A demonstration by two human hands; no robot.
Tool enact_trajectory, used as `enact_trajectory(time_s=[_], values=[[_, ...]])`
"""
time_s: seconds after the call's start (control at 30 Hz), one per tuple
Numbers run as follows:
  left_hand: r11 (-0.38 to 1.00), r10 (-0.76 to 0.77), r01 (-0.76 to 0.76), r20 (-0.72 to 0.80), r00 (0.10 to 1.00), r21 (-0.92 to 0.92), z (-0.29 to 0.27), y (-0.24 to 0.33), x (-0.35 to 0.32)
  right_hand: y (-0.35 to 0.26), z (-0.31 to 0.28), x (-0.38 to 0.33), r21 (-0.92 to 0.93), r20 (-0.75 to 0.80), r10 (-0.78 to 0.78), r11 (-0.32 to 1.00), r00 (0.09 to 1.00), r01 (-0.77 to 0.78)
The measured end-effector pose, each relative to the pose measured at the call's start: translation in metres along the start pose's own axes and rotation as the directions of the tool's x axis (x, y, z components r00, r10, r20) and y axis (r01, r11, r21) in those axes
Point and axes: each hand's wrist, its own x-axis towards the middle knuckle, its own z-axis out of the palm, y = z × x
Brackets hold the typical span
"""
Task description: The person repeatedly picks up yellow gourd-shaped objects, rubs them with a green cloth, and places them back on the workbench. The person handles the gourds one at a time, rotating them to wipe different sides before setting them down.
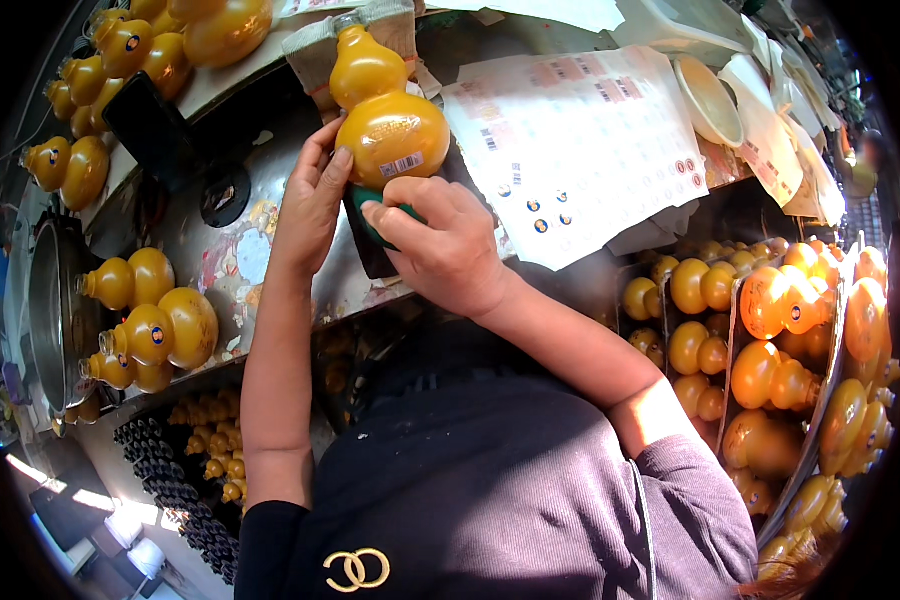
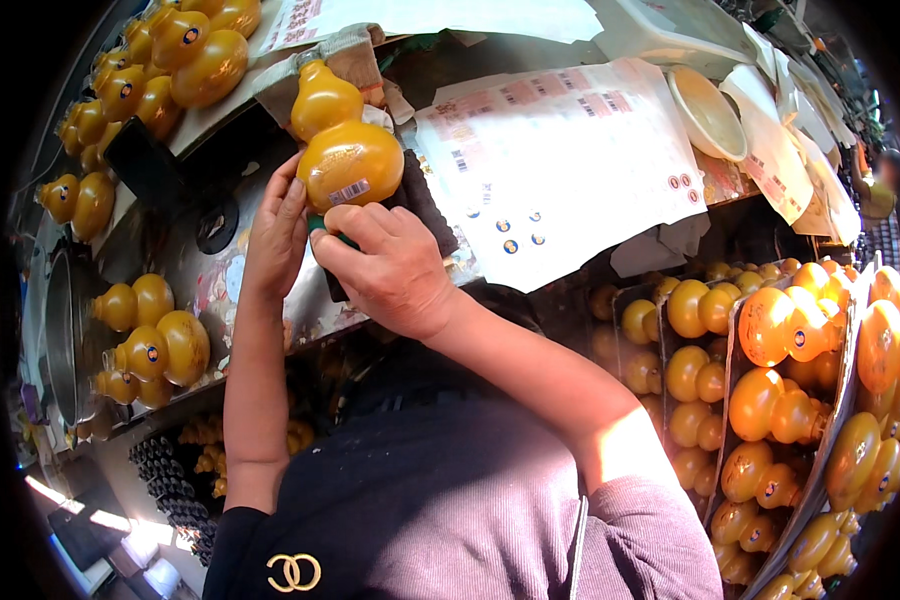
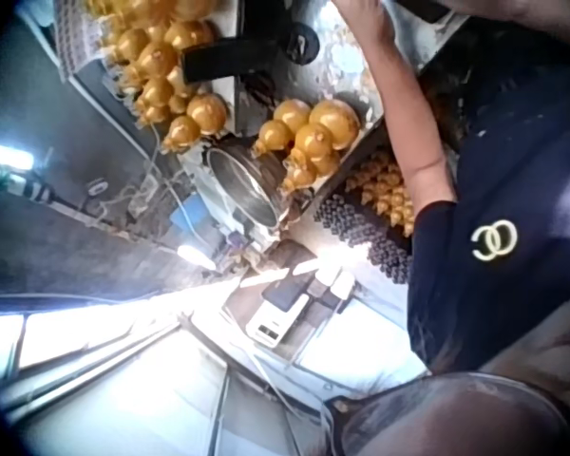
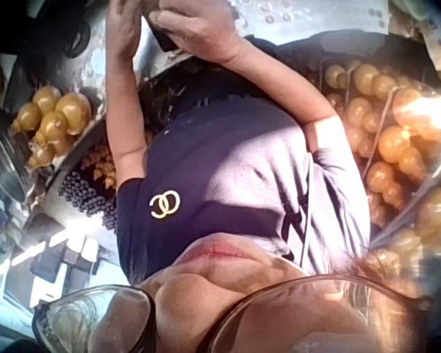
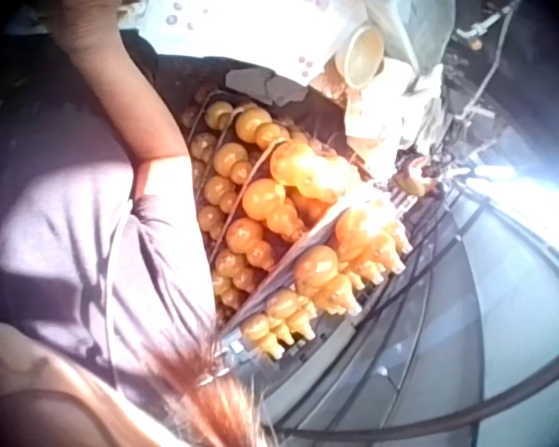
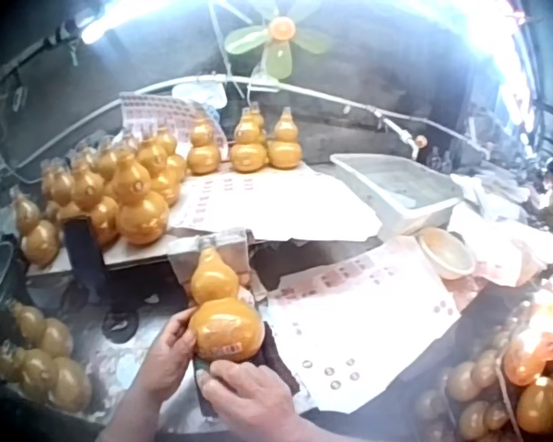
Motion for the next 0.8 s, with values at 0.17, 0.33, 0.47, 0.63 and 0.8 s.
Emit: enact_trajectory(time_s=[0.17, 0.33, 0.47, 0.63, 0.8], values=[[0.968, 0.156, -0.132, -0.100, 0.983, 0.212, 0.022, 0.011, 0.006, 0.006, -0.025, -0.001, 0.438, 0.073, 0.360, 0.826, 0.930, -0.354], [0.971, 0.150, -0.117, -0.150, 0.977, 0.209, 0.036, 0.015, 0.013, 0.036, -0.053, 0.014, 0.678, 0.434, 0.729, 0.122, 0.528, -0.725], [0.987, 0.121, -0.099, -0.173, 0.977, 0.128, 0.037, 0.016, 0.013, 0.051, -0.053, 0.035, 0.425, 0.438, 0.729, 0.347, 0.525, -0.836], [0.993, 0.081, -0.061, -0.199, 0.977, 0.105, 0.036, 0.017, 0.015, 0.057, -0.034, 0.053, 0.224, 0.486, 0.614, 0.601, 0.622, -0.767], [0.998, 0.049, -0.041, -0.201, 0.978, 0.045, 0.037, 0.019, 0.015, 0.086, -0.022, 0.053, 0.300, 0.530, 0.593, 0.538, 0.607, -0.788]])
